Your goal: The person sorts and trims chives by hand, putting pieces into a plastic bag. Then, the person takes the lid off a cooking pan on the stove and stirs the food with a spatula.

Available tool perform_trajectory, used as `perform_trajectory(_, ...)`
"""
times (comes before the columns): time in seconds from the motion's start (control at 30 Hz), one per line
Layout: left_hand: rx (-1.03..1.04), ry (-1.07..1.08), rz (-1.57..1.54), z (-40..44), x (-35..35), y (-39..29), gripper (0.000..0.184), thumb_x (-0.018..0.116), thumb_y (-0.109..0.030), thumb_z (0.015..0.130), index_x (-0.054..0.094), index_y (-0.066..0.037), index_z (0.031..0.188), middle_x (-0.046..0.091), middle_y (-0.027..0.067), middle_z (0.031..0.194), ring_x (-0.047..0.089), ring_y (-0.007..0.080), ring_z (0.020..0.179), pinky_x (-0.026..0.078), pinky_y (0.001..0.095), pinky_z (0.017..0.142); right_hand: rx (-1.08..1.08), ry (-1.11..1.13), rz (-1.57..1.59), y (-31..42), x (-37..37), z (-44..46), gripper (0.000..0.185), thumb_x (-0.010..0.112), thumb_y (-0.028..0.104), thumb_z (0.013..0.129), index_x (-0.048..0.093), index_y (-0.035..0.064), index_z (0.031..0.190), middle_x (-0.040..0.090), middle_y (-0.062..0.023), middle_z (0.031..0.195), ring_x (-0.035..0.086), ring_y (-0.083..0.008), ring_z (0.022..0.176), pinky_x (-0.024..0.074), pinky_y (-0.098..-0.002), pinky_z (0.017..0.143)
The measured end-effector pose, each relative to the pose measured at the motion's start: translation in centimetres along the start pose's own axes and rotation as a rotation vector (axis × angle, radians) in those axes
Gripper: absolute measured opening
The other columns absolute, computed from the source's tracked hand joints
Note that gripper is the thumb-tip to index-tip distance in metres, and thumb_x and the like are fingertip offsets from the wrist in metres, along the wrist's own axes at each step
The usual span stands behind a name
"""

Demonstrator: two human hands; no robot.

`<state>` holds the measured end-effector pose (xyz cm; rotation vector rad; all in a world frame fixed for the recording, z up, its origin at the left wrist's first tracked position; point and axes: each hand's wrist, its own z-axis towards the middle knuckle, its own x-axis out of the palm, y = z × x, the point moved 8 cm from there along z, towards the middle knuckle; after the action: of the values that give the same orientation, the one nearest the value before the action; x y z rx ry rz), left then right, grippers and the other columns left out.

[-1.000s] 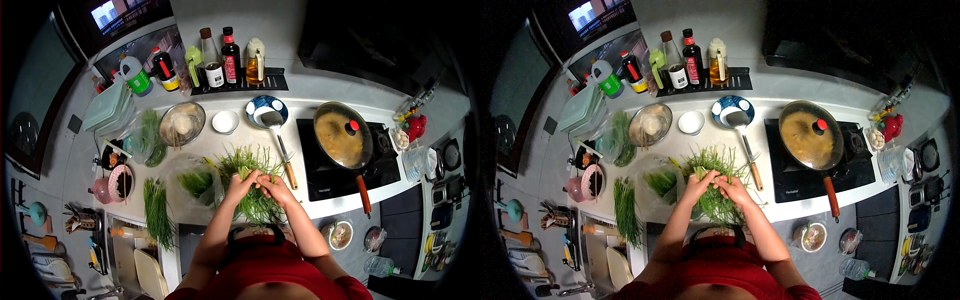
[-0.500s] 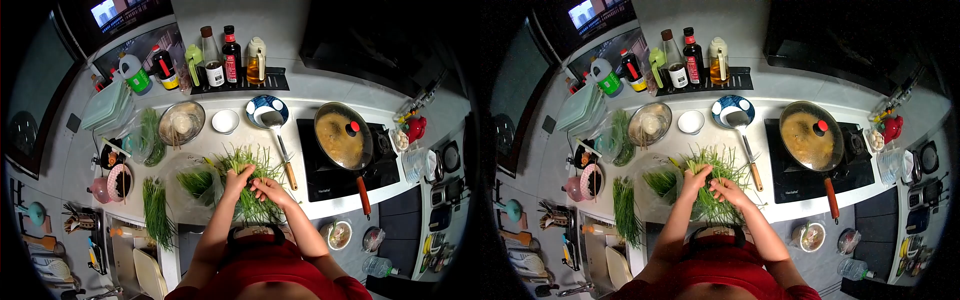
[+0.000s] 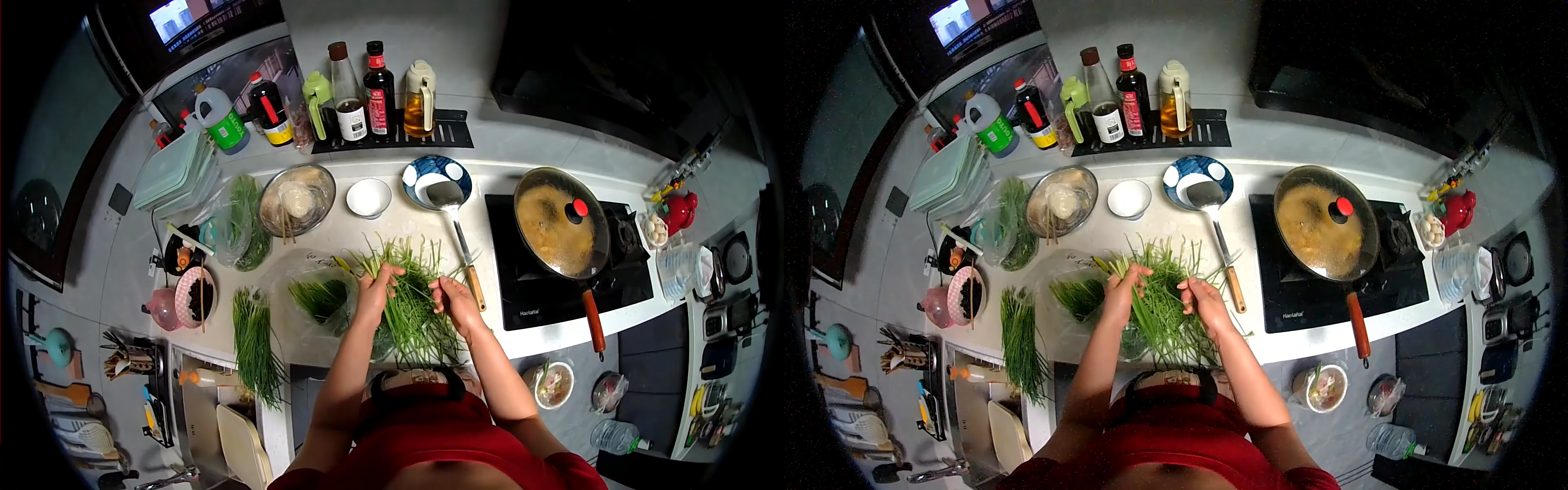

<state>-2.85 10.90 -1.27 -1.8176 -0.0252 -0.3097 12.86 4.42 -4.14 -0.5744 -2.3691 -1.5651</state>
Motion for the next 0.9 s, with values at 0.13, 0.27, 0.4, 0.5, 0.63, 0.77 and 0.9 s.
perform_trajectory(0.13, 0.070, 0.020, 0.019, -0.8, 1.8, -0.4, 0.027, 0.053, -0.028, 0.086, 0.058, -0.002, 0.082, 0.050, -0.0019, 0.061, 0.042, 0.0078, 0.051, 0.035, 0.0236, 0.049, -0.021, 0.067, 0.013, 0.7, 1.9, -0.3, 0.029, 0.039, 0.027, 0.093, 0.055, 0.0045, 0.084, 0.048, 0.0002, 0.063, 0.043, -0.0089, 0.053, 0.0382, -0.0219, 0.053)
perform_trajectory(0.27, 0.042, 0.266, 0.072, -1.6, 4.6, -0.3, 0.022, 0.064, -0.025, 0.079, 0.063, -0.003, 0.079, 0.056, -0.0010, 0.062, 0.044, 0.0035, 0.051, 0.028, 0.0202, 0.041, -0.032, 0.165, -0.070, 0.7, 3.4, -0.6, 0.031, 0.035, 0.027, 0.094, 0.055, 0.0033, 0.088, 0.055, -0.0027, 0.071, 0.051, -0.0105, 0.063, 0.0434, -0.0231, 0.059)
perform_trajectory(0.4, -0.116, 0.029, 0.060, -1.6, 2.6, -0.9, 0.021, 0.067, -0.024, 0.077, 0.063, -0.003, 0.080, 0.048, -0.0041, 0.054, 0.036, 0.0035, 0.045, 0.024, 0.0211, 0.040, 0.053, 0.147, 0.058, 0.9, 3.8, -1.2, 0.037, 0.033, 0.028, 0.095, 0.056, 0.0004, 0.101, 0.059, -0.0058, 0.080, 0.053, -0.0128, 0.073, 0.0441, -0.0271, 0.072)
perform_trajectory(0.5, -0.113, -0.007, 0.077, -1.5, 2.2, -0.7, 0.021, 0.067, -0.025, 0.076, 0.063, -0.004, 0.078, 0.048, -0.0054, 0.056, 0.034, 0.0027, 0.044, 0.024, 0.0205, 0.040, 0.008, 0.166, -0.100, 0.5, 3.2, -0.7, 0.034, 0.036, 0.027, 0.094, 0.057, 0.0005, 0.101, 0.059, -0.0037, 0.077, 0.051, -0.0117, 0.072, 0.0383, -0.0237, 0.075)
perform_trajectory(0.63, -0.109, -0.043, 0.044, -1.8, 2.3, -0.5, 0.021, 0.067, -0.025, 0.076, 0.062, -0.005, 0.077, 0.044, -0.0064, 0.054, 0.032, 0.0032, 0.043, 0.023, 0.0215, 0.039, -0.079, 0.232, -0.270, 0.6, 3.6, -0.8, 0.028, 0.041, 0.023, 0.092, 0.057, 0.0013, 0.089, 0.053, -0.0013, 0.069, 0.049, -0.0110, 0.071, 0.0379, -0.0226, 0.075)
perform_trajectory(0.77, -0.043, -0.249, -0.143, -0.1, -1.1, 1.0, 0.019, 0.067, -0.024, 0.076, 0.059, -0.007, 0.074, 0.039, -0.0075, 0.052, 0.031, 0.0035, 0.041, 0.024, 0.0214, 0.038, -0.070, 0.239, -0.212, 1.2, 4.0, -1.2, 0.025, 0.042, 0.022, 0.092, 0.055, 0.0041, 0.080, 0.049, 0.0010, 0.065, 0.045, -0.0096, 0.067, 0.0365, -0.0222, 0.074)
perform_trajectory(0.9, -0.050, -0.218, 0.045, -0.2, -1.2, -0.7, 0.023, 0.067, -0.026, 0.075, 0.063, -0.004, 0.078, 0.050, -0.0047, 0.058, 0.038, 0.0048, 0.045, 0.029, 0.0217, 0.042, -0.127, 0.192, -0.277, 1.9, 3.7, -1.5, 0.027, 0.041, 0.023, 0.093, 0.055, 0.0043, 0.079, 0.049, 0.0012, 0.065, 0.045, -0.0090, 0.067, 0.0366, -0.0229, 0.075)
